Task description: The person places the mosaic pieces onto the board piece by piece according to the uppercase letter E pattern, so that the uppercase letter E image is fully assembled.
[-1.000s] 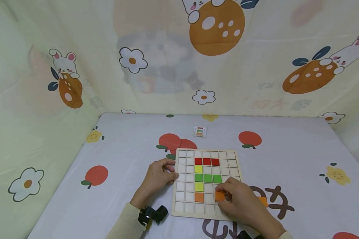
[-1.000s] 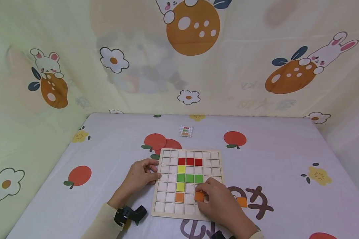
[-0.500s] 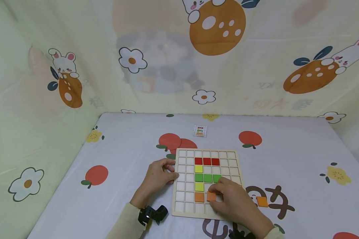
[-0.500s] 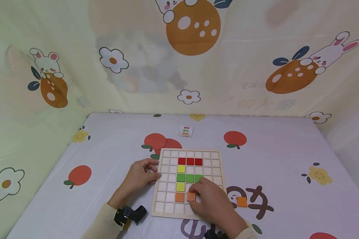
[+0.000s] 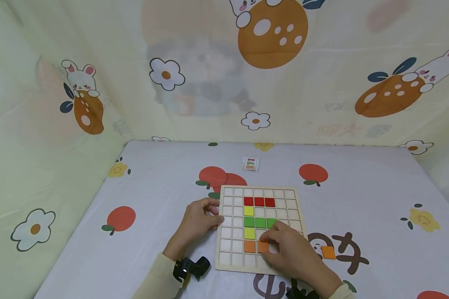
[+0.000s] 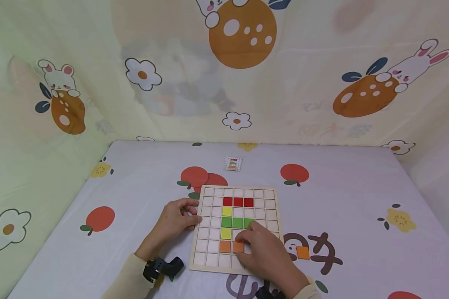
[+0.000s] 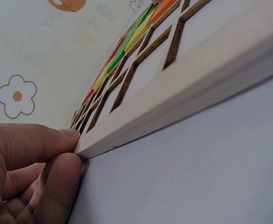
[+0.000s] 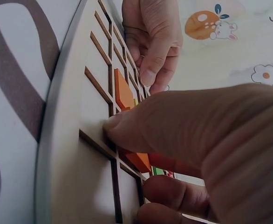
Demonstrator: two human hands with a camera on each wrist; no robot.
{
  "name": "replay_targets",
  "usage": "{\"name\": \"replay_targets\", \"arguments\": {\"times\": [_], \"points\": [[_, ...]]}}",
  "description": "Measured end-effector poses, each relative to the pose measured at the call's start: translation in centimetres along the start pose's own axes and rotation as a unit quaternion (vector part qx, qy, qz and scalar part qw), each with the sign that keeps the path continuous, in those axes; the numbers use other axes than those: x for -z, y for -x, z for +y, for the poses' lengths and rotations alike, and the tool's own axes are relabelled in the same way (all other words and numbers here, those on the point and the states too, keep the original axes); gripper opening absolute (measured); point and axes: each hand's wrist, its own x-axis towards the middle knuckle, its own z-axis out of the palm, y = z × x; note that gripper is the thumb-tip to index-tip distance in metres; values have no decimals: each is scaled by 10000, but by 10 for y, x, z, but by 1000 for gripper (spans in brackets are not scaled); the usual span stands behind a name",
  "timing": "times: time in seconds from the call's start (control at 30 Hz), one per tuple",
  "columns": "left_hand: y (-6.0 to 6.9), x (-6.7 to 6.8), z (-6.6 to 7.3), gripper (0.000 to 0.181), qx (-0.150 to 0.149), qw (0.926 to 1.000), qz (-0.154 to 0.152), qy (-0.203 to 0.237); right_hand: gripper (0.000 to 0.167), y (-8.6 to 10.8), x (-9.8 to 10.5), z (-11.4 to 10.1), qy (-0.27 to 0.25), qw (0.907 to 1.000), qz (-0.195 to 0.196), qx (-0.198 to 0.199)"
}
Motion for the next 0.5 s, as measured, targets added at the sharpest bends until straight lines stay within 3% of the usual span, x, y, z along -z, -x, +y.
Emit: {"name": "replay_targets", "arguments": {"times": [0.5], "points": [[1, 0, 2, 42, 90, 10000, 21, 12, 25, -1, -1, -1, 25, 10000, -36, -35]]}}
